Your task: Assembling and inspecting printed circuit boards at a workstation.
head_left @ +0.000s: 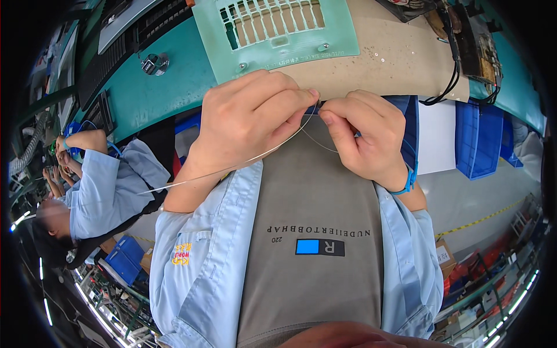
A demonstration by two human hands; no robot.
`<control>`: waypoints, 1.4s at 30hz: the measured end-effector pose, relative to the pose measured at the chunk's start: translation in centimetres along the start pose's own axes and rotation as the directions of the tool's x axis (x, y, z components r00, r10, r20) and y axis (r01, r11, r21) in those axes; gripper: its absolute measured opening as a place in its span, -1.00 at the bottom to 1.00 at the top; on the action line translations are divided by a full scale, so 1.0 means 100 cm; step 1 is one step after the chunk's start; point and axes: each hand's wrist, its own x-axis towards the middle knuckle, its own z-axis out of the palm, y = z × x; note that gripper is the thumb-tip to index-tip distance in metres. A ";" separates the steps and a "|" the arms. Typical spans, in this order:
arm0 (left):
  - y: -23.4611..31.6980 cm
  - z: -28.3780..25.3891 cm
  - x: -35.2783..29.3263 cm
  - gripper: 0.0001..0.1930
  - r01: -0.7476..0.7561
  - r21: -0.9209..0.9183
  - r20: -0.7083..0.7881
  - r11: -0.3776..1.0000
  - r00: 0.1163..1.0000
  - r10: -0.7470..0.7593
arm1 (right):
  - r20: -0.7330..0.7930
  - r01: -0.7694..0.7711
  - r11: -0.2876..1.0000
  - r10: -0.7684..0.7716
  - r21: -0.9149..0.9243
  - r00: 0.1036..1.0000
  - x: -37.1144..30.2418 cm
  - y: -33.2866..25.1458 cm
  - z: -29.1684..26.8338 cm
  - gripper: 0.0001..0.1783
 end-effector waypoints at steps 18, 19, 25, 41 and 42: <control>0.007 0.000 -0.007 -0.68 0.364 -0.514 0.060 0.777 0.919 -0.390 | -0.076 -0.157 0.968 0.174 0.195 0.982 -0.002 0.002 0.005 -0.90; 0.007 -0.001 -0.007 -0.68 0.369 -0.523 0.077 0.768 0.918 -0.389 | -0.084 -0.180 0.959 0.202 0.220 0.976 -0.003 0.002 0.005 -0.90; 0.005 -0.001 -0.006 -0.70 0.363 -0.541 0.105 0.759 0.924 -0.368 | -0.120 -0.242 0.921 0.289 0.306 0.950 -0.010 0.001 0.007 -0.88; 0.003 -0.013 -0.005 -0.72 0.560 -0.679 0.438 0.476 0.828 -0.350 | -0.142 -0.102 0.925 0.164 0.365 0.976 -0.014 0.008 0.005 -0.87; 0.003 -0.013 -0.005 -0.73 0.611 -0.688 0.495 0.392 0.790 -0.361 | -0.138 -0.092 0.924 0.153 0.372 0.978 -0.014 0.008 0.005 -0.87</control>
